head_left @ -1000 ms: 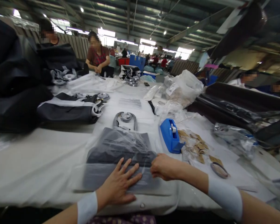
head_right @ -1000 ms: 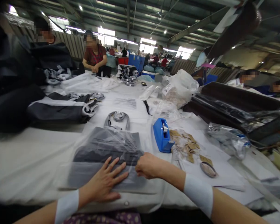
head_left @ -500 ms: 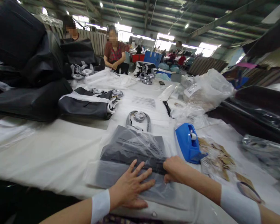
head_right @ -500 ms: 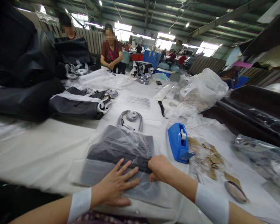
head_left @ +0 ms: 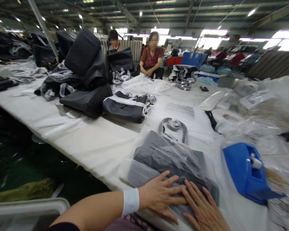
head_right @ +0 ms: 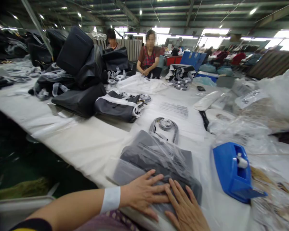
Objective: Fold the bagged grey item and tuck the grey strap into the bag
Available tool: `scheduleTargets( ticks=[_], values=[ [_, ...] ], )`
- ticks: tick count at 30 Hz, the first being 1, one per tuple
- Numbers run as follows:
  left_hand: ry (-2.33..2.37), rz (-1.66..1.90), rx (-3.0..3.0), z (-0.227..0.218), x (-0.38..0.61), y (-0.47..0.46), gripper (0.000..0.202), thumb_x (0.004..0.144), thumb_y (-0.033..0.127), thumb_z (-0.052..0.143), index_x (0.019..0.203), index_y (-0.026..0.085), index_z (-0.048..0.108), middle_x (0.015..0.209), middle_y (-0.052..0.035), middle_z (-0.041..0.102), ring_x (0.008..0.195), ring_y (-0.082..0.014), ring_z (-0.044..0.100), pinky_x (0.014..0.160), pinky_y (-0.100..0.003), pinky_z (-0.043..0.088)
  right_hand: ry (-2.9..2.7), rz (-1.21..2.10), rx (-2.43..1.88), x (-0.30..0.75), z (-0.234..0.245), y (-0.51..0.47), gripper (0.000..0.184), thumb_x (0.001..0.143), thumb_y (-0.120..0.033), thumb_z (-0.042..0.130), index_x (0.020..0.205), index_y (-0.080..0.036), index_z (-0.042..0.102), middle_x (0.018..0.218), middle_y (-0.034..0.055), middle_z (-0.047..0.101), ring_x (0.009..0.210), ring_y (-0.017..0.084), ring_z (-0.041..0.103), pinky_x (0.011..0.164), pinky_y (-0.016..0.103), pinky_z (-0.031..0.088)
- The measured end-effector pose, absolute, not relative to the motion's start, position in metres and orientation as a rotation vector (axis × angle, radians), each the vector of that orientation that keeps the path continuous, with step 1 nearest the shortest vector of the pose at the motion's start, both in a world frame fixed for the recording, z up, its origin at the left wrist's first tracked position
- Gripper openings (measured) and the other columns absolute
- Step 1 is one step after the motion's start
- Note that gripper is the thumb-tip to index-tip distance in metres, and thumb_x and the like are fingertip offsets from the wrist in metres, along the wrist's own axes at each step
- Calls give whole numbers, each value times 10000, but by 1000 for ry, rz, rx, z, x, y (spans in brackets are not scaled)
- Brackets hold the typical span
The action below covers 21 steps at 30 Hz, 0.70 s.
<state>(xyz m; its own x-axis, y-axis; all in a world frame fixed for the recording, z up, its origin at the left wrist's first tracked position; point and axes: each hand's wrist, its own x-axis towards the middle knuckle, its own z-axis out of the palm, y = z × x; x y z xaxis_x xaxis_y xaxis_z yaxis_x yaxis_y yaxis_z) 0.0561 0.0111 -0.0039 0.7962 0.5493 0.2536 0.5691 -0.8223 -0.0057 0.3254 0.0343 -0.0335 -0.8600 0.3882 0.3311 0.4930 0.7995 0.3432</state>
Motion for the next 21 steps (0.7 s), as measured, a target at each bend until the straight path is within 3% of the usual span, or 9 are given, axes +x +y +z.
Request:
scheduleTargets(
  ticks=[3,6,10,13,17,19,21],
  values=[
    [-1140,-320,-2828,-10,18,6,630,943,631,256,1486,313,252,1582,-9,283,1436,-291,230,1181,-569,145,-2757,-598,-745,332,-41,37,736,854,-478,517,1502,-218,287,1466,136,448,1262,312,502,1076,512,245],
    [-1602,-317,-2548,-22,-17,-5,531,970,469,381,1471,447,206,1598,25,238,1436,-364,212,1121,-684,184,-2817,-521,-788,336,-31,30,719,870,-515,524,1500,-259,290,1495,132,406,1288,313,482,1067,519,287],
    [-1787,-424,-2380,-52,-33,-11,534,964,361,418,1453,468,232,1612,-8,192,1430,-366,244,1074,-618,349,-2889,-160,-836,343,-9,23,693,901,-551,506,1496,-264,296,1513,122,380,1352,294,416,1078,492,351],
    [-1711,-462,-2393,-70,-30,-9,544,953,371,436,1455,454,244,1616,-14,175,1415,-358,292,1047,-584,411,-2454,76,-1191,375,13,42,530,942,-479,448,1406,-223,455,1465,107,465,1340,239,435,1107,419,350],
    [-1652,-508,-2410,-80,-31,-7,541,945,387,444,1456,432,274,1620,-22,157,1402,-347,329,1061,-552,418,-1309,97,-1916,453,45,91,599,889,-557,409,1262,-117,572,1291,182,601,1176,311,555,1006,456,423],
    [-1640,-512,-2419,-82,-34,-7,543,940,388,449,1457,418,285,1622,-33,147,1407,-348,324,1066,-542,417,-1195,199,-2030,488,51,115,566,857,-559,439,1063,-88,676,1072,193,694,1031,337,617,922,474,460],
    [-1627,-518,-2418,-85,-36,-6,547,936,390,453,1458,409,291,1623,-43,141,1403,-352,333,1063,-542,419,-1203,331,-2077,510,49,133,466,856,-525,481,848,-118,710,882,148,721,892,293,652,852,451,488]
  ],
)
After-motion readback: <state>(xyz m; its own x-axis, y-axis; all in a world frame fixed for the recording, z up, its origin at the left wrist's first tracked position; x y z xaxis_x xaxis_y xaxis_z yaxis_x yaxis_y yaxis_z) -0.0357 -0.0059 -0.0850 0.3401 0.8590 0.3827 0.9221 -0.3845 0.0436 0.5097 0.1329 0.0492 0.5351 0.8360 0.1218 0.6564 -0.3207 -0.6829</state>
